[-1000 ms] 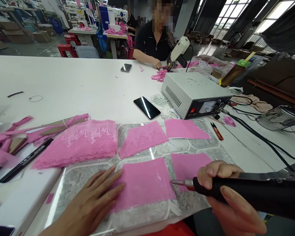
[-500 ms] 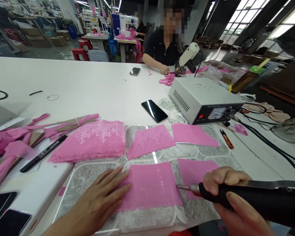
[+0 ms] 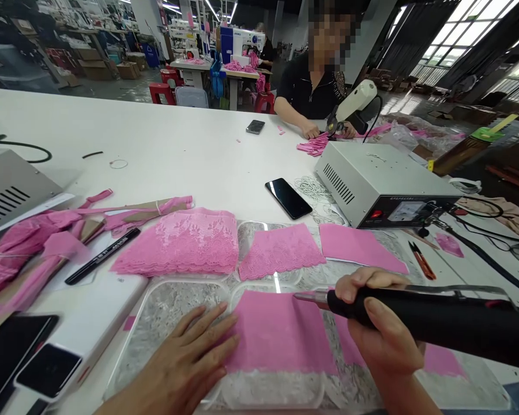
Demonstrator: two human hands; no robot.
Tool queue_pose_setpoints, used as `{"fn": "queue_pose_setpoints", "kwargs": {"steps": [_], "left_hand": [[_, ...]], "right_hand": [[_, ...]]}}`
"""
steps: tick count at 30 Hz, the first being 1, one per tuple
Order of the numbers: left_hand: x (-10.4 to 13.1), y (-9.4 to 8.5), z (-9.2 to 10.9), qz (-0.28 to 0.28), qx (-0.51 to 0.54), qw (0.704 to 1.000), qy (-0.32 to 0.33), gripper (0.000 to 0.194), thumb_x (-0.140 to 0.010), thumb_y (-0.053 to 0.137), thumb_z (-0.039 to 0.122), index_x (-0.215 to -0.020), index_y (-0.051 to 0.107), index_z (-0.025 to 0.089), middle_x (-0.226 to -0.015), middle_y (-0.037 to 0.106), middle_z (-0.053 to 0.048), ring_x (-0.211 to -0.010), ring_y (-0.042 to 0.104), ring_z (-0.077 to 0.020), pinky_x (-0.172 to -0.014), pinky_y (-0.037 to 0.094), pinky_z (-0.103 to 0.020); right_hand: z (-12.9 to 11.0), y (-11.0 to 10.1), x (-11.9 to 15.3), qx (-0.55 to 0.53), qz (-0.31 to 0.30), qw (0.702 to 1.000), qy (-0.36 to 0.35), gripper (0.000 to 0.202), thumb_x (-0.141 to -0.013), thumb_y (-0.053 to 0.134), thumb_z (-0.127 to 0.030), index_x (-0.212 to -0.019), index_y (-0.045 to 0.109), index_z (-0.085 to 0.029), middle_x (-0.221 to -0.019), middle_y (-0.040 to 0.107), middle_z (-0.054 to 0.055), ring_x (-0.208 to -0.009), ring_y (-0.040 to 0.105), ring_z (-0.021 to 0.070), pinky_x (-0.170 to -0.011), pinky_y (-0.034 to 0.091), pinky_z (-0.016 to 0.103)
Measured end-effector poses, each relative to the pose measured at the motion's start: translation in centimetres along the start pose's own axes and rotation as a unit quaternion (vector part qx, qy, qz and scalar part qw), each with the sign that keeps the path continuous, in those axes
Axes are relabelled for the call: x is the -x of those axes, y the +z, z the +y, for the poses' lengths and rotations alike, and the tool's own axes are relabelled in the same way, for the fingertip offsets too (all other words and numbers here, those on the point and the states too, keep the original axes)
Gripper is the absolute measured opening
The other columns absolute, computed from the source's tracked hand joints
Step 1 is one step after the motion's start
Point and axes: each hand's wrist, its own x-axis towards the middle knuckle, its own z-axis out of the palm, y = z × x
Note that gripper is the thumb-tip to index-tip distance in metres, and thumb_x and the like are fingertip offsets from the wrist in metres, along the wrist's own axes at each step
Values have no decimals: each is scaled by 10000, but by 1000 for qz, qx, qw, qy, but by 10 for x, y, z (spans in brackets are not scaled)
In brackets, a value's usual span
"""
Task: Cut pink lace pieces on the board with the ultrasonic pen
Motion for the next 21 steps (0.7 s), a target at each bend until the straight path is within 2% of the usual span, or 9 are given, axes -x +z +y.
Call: {"fn": "queue_pose_setpoints", "kwargs": {"steps": [3, 8, 14, 18, 21], "left_hand": [[1, -1, 0, -1, 4, 1000, -4, 371, -991, 430, 160, -1326, 577, 220, -1437, 528, -32, -1429, 343, -200, -1182, 311, -397], [2, -1, 0, 7, 4, 1000, -5, 356, -988, 446, 162, -1312, 589, 202, -1440, 526, -31, -1444, 312, -196, -1208, 251, -377], [6, 1, 3, -10, -6, 1000, -14, 363, -984, 472, 182, -1332, 570, 220, -1453, 511, -19, -1427, 349, -211, -1194, 281, -403], [7, -3, 6, -19, 6, 1000, -13, 351, -972, 493, 177, -1308, 583, 217, -1435, 530, -33, -1401, 396, -216, -1179, 311, -410], [7, -7, 9, -23, 15, 999, -15, 344, -957, 493, 152, -1277, 598, 220, -1413, 552, -43, -1390, 414, -210, -1162, 346, -406]], "right_hand": [[2, 3, -1, 5, -1, 1000, 8, 104, -778, 613, -171, -877, 609, -204, -817, 542, 4, -606, 552, 125, -563, 511, 317], [3, 4, -1, 17, -10, 1000, 11, 79, -783, 618, -178, -851, 594, -211, -805, 530, 0, -608, 546, 127, -565, 514, 320], [2, 5, -1, 31, -7, 999, 13, 85, -765, 622, -174, -835, 593, -213, -795, 533, 3, -610, 551, 133, -557, 514, 316], [2, 13, -1, 7, -7, 1000, 15, 110, -753, 614, -158, -851, 608, -207, -796, 537, 7, -592, 552, 130, -531, 513, 310], [5, 22, -1, 4, -31, 999, 22, 94, -787, 614, -175, -872, 614, -215, -814, 537, 11, -605, 563, 136, -534, 519, 317]]}}
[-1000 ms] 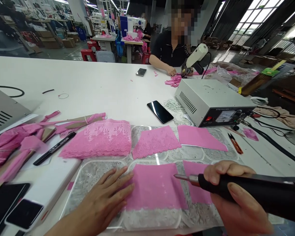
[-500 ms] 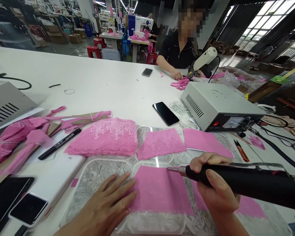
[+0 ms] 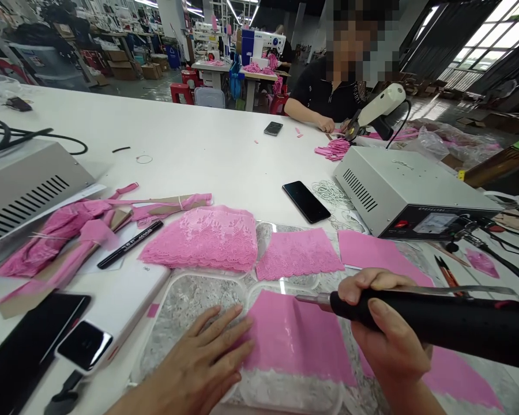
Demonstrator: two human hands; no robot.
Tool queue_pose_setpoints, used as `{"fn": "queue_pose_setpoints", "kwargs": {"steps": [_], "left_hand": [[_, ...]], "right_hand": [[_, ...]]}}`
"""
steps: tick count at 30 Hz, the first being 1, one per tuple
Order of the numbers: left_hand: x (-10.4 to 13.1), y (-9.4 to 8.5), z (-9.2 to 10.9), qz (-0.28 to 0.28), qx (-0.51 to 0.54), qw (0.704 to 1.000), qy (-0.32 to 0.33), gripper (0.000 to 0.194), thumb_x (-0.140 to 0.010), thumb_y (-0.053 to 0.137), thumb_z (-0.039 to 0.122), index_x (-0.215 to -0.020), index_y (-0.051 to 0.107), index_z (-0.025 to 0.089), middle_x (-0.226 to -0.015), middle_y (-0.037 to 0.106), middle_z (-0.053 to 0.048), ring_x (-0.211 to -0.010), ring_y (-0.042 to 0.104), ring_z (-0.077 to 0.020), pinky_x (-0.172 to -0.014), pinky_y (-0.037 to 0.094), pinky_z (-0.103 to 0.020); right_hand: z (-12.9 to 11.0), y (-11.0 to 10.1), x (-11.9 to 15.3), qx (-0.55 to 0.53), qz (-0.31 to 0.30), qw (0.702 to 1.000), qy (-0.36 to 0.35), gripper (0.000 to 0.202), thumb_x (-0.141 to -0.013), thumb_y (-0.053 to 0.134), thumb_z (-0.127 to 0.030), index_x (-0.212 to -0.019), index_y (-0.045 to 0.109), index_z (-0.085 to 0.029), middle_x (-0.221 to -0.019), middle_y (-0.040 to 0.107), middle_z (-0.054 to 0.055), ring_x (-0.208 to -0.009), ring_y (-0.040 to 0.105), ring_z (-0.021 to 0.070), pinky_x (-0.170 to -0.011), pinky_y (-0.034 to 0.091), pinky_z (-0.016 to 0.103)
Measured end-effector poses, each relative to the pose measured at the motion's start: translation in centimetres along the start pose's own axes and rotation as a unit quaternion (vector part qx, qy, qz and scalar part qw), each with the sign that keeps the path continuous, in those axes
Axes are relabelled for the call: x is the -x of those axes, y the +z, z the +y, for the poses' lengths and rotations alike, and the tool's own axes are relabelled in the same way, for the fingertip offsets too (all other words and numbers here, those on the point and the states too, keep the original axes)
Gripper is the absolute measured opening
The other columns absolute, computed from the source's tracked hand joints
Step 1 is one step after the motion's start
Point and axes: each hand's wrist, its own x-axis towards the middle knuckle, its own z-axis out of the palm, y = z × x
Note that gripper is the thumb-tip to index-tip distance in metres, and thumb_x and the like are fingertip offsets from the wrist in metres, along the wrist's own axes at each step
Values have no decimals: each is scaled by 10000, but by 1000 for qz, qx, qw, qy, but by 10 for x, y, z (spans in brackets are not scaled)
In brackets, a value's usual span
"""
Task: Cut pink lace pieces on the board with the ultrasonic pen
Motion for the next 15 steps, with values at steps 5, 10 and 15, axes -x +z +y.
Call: {"fn": "queue_pose_setpoints", "kwargs": {"steps": [5, 10, 15], "left_hand": [[4, 0, 2, 4, 8, 1000, -10, 361, -939, 514, 147, -1283, 589, 228, -1396, 570, -33, -1383, 425, -211, -1148, 369, -397], [7, 2, 2, 10, 6, 1000, -7, 350, -957, 496, 146, -1290, 586, 209, -1394, 570, -40, -1378, 430, -213, -1152, 358, -401], [8, -1, 5, -8, 7, 1000, -14, 345, -968, 471, 137, -1290, 580, 201, -1395, 568, -30, -1373, 434, -236, -1128, 383, -444]], "right_hand": [[4, 8, 1, 4, -24, 1000, 2, 83, -807, 629, -212, -885, 607, -227, -810, 533, 6, -606, 562, 135, -547, 526, 318], [4, 10, 0, 15, -28, 999, 10, 75, -800, 621, -191, -862, 596, -226, -808, 534, -2, -607, 577, 131, -547, 537, 312], [2, 10, -1, 25, -35, 999, 3, 90, -777, 607, -144, -831, 595, -214, -788, 536, -3, -600, 574, 132, -539, 541, 314]]}}
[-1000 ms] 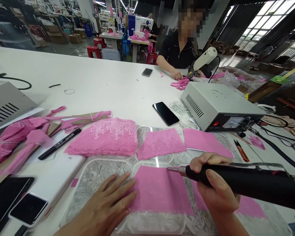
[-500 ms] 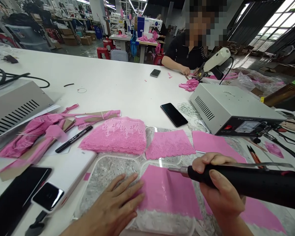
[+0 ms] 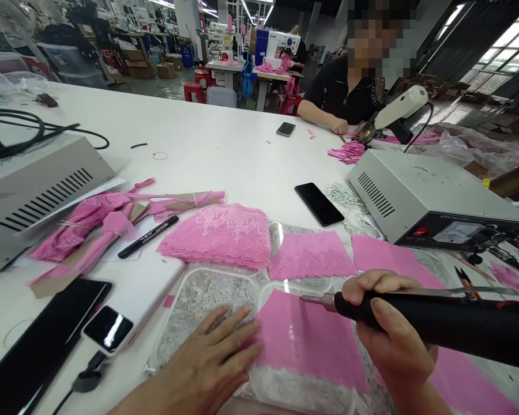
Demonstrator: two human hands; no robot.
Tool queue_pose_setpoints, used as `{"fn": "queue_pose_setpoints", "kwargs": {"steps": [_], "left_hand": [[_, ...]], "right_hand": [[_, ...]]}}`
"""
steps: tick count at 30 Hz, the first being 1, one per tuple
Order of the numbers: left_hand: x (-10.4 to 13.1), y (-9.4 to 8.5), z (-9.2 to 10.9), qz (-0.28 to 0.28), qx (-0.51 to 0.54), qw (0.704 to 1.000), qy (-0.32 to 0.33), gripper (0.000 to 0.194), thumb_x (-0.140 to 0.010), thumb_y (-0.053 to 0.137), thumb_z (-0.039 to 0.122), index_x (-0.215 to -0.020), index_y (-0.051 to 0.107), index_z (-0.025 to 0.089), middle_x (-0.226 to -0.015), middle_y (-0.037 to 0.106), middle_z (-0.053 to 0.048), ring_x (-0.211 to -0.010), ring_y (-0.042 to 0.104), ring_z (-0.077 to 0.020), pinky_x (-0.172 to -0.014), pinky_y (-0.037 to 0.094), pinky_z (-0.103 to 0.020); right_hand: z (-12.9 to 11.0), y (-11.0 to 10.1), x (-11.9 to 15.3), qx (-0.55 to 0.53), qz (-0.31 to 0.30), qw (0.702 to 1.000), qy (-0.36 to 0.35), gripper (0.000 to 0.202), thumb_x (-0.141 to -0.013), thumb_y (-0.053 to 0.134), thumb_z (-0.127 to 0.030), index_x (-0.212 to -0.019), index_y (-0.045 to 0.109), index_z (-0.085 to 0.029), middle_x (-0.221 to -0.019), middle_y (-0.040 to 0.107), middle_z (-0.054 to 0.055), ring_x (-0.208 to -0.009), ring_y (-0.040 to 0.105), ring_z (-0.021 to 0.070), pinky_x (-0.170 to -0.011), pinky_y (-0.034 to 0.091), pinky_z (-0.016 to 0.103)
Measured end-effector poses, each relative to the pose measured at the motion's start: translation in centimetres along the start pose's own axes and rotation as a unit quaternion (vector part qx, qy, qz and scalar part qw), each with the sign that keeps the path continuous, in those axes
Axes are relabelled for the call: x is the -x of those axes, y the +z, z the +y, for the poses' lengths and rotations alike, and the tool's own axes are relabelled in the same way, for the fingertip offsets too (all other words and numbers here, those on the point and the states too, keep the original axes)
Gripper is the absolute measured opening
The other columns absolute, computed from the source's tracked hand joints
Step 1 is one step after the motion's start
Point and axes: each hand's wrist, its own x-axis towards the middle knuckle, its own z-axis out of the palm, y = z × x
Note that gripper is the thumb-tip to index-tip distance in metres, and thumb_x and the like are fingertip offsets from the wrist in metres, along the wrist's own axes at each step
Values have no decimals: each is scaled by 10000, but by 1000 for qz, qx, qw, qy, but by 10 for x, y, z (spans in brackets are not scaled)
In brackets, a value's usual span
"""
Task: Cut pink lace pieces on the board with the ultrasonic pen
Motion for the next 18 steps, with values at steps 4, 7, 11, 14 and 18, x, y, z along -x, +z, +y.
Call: {"fn": "queue_pose_setpoints", "kwargs": {"steps": [4, 7, 11, 14, 18], "left_hand": [[6, -4, 5, -29, 5, 999, -15, 329, -976, 464, 160, -1282, 580, 194, -1397, 566, -43, -1341, 473, -264, -1090, 425, -473], [14, -6, 10, -38, 9, 999, -34, 358, -964, 489, 171, -1314, 556, 198, -1420, 544, -45, -1353, 459, -270, -1104, 410, -476], [23, -5, 13, -29, 15, 998, -46, 356, -951, 521, 181, -1305, 561, 193, -1422, 542, -45, -1366, 443, -268, -1122, 391, -469], [26, -3, 14, -9, 30, 998, -52, 360, -941, 531, 167, -1299, 561, 191, -1416, 548, -49, -1364, 444, -266, -1134, 368, -470], [25, -2, 14, 18, 46, 997, -53, 341, -929, 534, 152, -1268, 577, 169, -1374, 583, -67, -1336, 473, -277, -1125, 369, -477]], "right_hand": [[-1, 5, 2, -23, 14, 999, 18, 128, -764, 588, -120, -855, 605, -209, -811, 533, 7, -620, 565, 136, -553, 537, 320], [-1, 15, 5, -54, -10, 998, 36, 124, -761, 595, -126, -856, 609, -205, -820, 529, 5, -607, 557, 126, -560, 533, 318], [1, 31, 8, -65, -58, 995, 54, 100, -798, 618, -161, -882, 613, -214, -830, 536, 3, -622, 570, 124, -580, 533, 316], [3, 38, 10, -62, -66, 995, 50, 92, -805, 629, -175, -884, 609, -217, -829, 535, -1, -623, 574, 124, -584, 533, 319], [4, 40, 10, -56, -75, 995, 42, 103, -805, 627, -160, -891, 611, -216, -829, 541, 3, -618, 575, 128, -562, 537, 321]]}}
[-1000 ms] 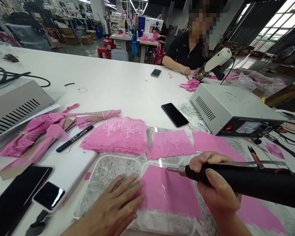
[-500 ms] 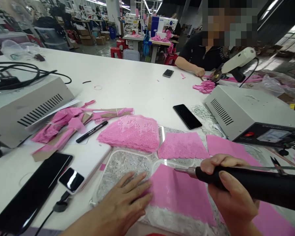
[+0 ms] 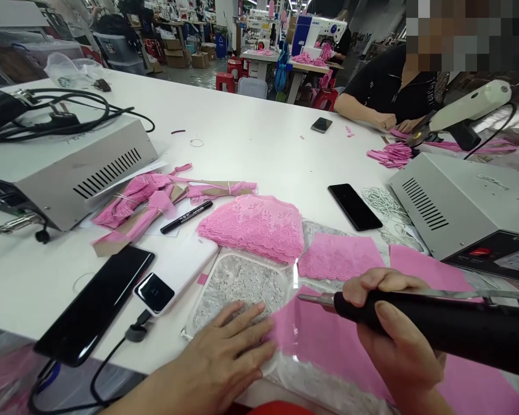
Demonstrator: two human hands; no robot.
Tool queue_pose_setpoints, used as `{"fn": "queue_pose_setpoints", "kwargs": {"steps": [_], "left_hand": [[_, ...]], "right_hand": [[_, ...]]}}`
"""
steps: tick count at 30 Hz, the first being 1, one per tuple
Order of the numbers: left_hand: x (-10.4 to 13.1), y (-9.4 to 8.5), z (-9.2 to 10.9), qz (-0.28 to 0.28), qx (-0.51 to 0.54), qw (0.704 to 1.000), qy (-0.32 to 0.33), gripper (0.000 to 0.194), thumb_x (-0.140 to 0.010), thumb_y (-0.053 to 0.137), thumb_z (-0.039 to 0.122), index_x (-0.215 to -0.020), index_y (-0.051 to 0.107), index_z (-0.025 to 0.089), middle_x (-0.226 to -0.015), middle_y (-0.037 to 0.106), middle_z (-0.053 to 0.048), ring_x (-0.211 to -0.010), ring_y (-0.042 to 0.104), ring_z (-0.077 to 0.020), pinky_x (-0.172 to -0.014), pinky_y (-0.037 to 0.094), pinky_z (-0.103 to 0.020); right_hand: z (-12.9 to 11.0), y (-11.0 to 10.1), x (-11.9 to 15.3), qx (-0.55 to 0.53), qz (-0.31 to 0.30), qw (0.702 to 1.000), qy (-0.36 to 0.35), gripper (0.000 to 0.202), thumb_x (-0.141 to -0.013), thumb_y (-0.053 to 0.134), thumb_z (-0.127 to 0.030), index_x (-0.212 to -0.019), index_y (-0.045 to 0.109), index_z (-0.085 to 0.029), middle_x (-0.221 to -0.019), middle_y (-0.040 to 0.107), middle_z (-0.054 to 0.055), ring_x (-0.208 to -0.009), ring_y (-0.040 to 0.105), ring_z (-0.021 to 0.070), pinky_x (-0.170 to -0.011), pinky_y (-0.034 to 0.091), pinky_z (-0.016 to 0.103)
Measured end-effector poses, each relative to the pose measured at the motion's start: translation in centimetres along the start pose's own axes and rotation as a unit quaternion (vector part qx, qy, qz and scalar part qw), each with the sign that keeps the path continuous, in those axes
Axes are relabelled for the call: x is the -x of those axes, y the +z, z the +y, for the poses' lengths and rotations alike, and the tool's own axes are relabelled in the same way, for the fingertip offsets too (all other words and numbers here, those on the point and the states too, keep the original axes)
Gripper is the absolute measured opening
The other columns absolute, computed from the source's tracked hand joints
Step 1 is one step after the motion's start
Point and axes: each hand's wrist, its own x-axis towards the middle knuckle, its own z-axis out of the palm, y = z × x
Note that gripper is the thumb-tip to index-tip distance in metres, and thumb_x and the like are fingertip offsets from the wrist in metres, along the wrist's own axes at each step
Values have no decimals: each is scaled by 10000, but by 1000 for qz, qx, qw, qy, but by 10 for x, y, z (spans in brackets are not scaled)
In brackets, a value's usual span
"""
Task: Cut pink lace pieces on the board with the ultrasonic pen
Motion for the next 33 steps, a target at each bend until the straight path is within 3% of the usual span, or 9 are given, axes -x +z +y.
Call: {"fn": "queue_pose_setpoints", "kwargs": {"steps": [12, 25, 33], "left_hand": [[-2, -3, 1, 7, -8, 1000, -2, 286, -961, 503, 179, -1229, 602, 169, -1317, 627, -64, -1287, 526, -284, -1065, 430, -473], [-2, -8, 4, 29, 3, 1000, -11, 273, -1005, 457, 249, -1220, 614, 187, -1325, 627, -31, -1308, 509, -239, -1135, 350, -414], [8, -10, 6, 34, 6, 999, -21, 273, -992, 462, 214, -1222, 608, 185, -1320, 629, -22, -1350, 461, -230, -1161, 299, -390]], "right_hand": [[0, 4, 3, -10, 0, 1000, 16, 105, -802, 653, -188, -893, 618, -225, -831, 542, 2, -617, 571, 123, -562, 539, 313], [-4, 4, 4, -23, -10, 999, 34, 127, -787, 718, -223, -850, 609, -210, -797, 555, -13, -596, 558, 108, -566, 537, 296], [-7, 15, 9, -36, -43, 997, 44, 121, -803, 717, -239, -848, 609, -209, -793, 548, -15, -580, 563, 100, -543, 542, 285]]}}
